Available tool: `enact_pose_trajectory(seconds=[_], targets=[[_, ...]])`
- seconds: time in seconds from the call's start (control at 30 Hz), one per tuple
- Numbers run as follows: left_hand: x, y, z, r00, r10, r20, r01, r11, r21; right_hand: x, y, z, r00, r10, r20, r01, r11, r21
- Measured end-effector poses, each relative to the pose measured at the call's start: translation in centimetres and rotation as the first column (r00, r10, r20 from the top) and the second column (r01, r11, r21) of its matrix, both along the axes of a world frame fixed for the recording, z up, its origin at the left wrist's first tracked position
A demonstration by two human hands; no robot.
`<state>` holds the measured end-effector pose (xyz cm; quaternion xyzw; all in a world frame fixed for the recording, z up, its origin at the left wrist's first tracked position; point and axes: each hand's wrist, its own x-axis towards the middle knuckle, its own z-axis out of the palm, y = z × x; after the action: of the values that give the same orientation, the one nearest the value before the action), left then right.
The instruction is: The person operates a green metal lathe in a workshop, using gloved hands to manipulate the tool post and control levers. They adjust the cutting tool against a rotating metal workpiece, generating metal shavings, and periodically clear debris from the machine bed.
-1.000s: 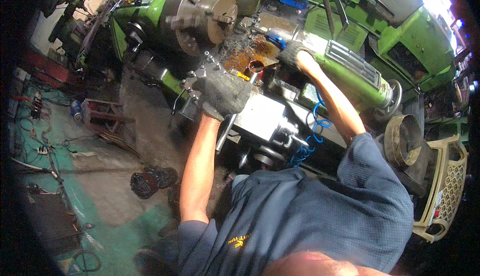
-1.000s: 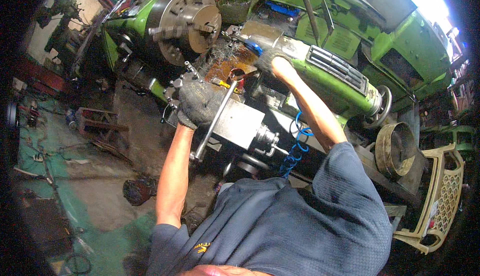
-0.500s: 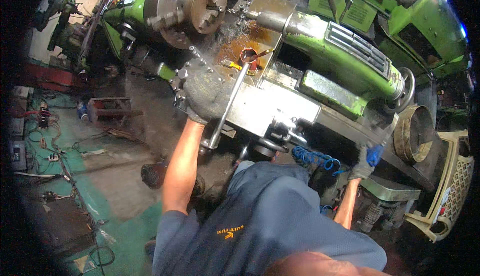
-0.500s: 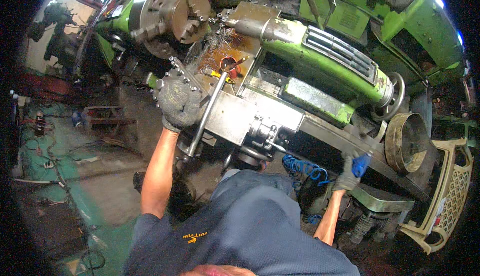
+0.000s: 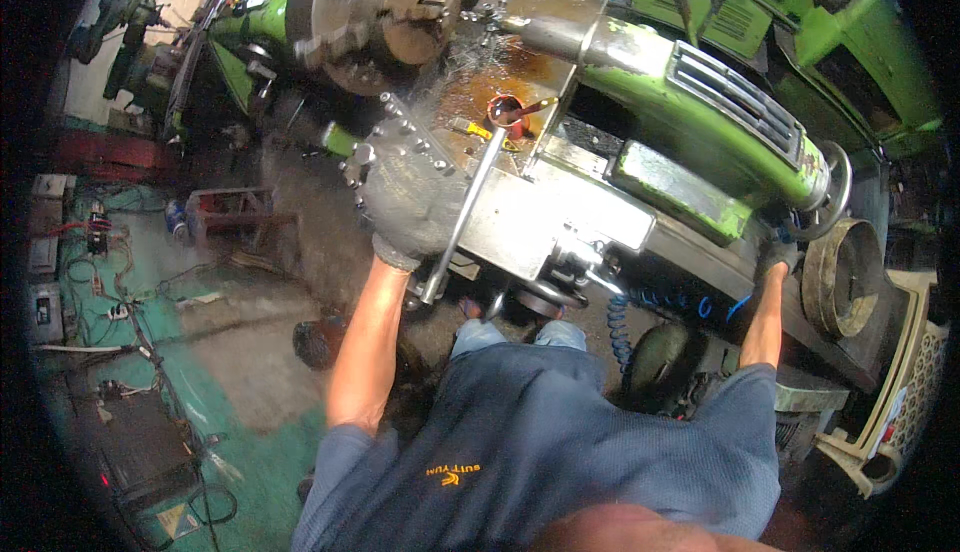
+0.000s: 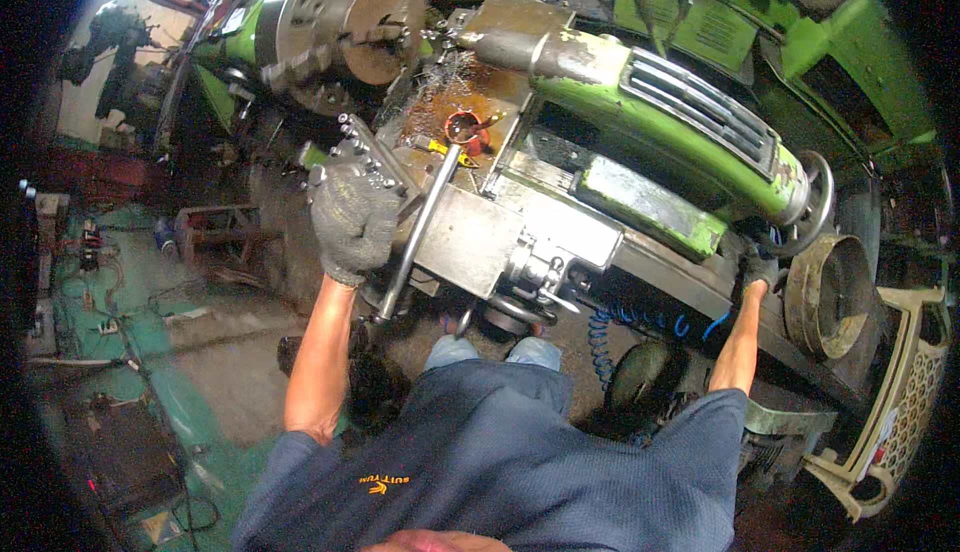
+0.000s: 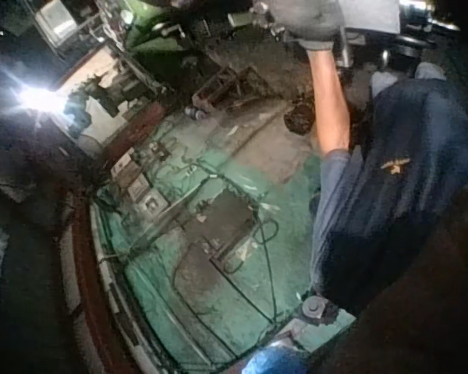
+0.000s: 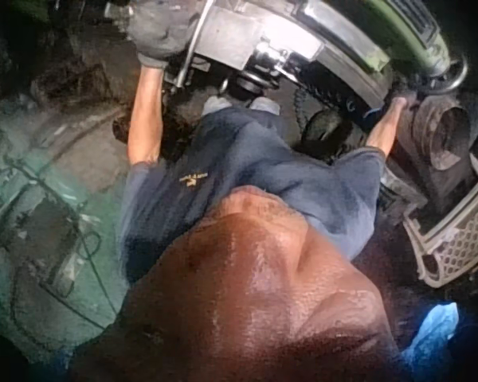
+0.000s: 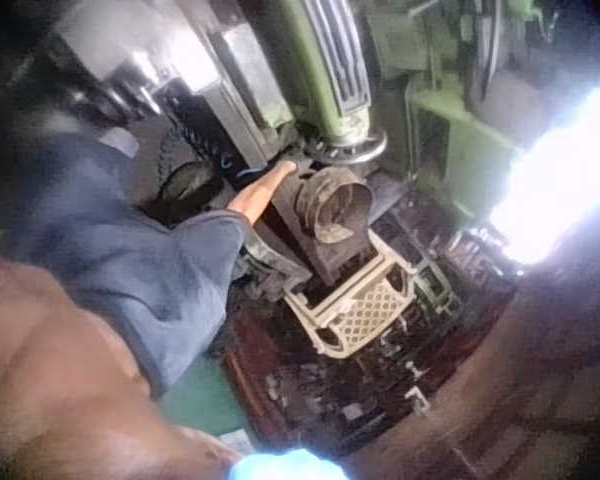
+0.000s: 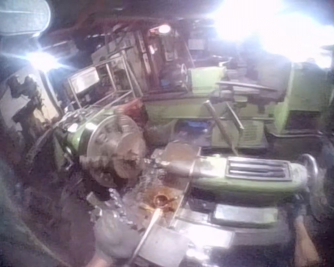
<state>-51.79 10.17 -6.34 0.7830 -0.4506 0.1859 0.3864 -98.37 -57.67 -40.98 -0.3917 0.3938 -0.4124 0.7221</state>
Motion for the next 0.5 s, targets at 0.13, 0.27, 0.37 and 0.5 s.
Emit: enact_pose_trajectory(seconds=[0.13, 0.27, 0.37, 0.5], targets=[[-3.7, 2.4, 3.1, 0.994, 0.006, 0.105, -0.023, 0.985, 0.170, 3.1, 2.3, -1.0, 0.233, -0.405, -0.884, -0.597, 0.658, -0.459], [-2.3, 8.7, 2.3, 0.984, 0.165, 0.075, -0.173, 0.977, 0.127, 1.3, 5.2, 1.1, 0.561, -0.361, -0.745, -0.456, 0.617, -0.642], [2.0, 17.0, -5.1, 0.882, 0.465, -0.073, -0.461, 0.885, 0.073, 1.4, 8.2, 4.1, 0.363, -0.428, -0.828, -0.493, 0.666, -0.560], [9.0, 27.3, -17.2, 0.638, 0.667, -0.385, -0.548, 0.745, 0.381, 3.8, 19.1, 9.3, 0.200, -0.523, -0.829, -0.459, 0.698, -0.551]])
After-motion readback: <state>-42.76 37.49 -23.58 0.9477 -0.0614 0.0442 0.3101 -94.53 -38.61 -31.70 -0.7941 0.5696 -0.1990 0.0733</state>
